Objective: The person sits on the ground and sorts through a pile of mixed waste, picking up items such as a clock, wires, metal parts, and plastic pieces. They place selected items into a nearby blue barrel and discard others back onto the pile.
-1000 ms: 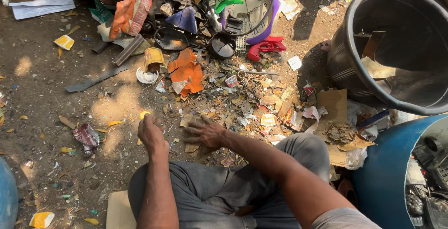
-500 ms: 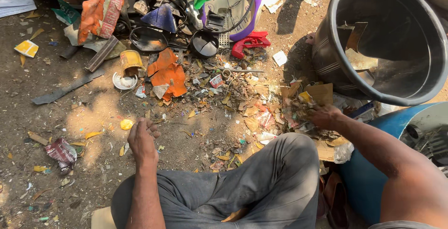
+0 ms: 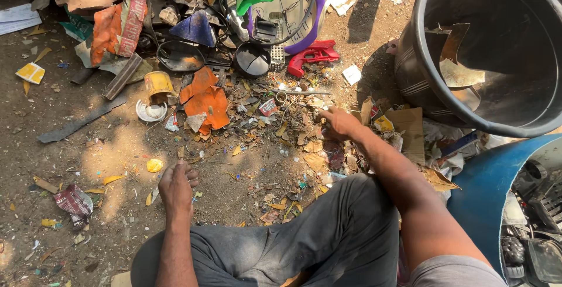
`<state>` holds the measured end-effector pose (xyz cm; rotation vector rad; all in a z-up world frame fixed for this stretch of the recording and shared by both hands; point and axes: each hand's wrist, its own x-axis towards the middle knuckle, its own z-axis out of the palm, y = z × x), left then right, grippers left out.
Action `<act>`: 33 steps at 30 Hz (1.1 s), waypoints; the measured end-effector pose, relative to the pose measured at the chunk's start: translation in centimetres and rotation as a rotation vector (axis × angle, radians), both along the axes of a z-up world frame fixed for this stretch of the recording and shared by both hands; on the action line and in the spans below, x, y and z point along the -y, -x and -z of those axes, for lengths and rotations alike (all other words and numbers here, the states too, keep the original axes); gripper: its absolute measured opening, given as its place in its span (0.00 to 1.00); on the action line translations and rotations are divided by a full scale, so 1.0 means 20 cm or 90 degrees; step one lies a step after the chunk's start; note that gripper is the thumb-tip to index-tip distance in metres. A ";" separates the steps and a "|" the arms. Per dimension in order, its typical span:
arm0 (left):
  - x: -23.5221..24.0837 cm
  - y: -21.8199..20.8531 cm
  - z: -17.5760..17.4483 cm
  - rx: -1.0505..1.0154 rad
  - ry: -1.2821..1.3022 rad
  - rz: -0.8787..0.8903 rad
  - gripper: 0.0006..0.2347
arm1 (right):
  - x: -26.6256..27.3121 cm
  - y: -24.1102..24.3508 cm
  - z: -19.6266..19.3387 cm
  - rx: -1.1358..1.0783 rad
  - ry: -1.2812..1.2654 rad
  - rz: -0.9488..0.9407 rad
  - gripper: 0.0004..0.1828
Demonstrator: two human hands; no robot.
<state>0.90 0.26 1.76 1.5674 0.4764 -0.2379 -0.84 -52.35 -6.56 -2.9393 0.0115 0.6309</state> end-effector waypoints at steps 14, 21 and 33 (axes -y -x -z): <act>0.02 0.02 0.02 0.009 0.016 0.042 0.16 | 0.67 0.77 -0.28 0.200 -0.146 0.510 0.16; 0.03 0.02 0.00 -0.001 -0.026 0.058 0.16 | 0.45 0.65 -0.48 0.176 0.354 0.400 0.20; 0.01 0.01 0.05 -0.003 -0.021 0.054 0.16 | 0.32 0.34 -0.14 0.163 0.063 0.289 0.27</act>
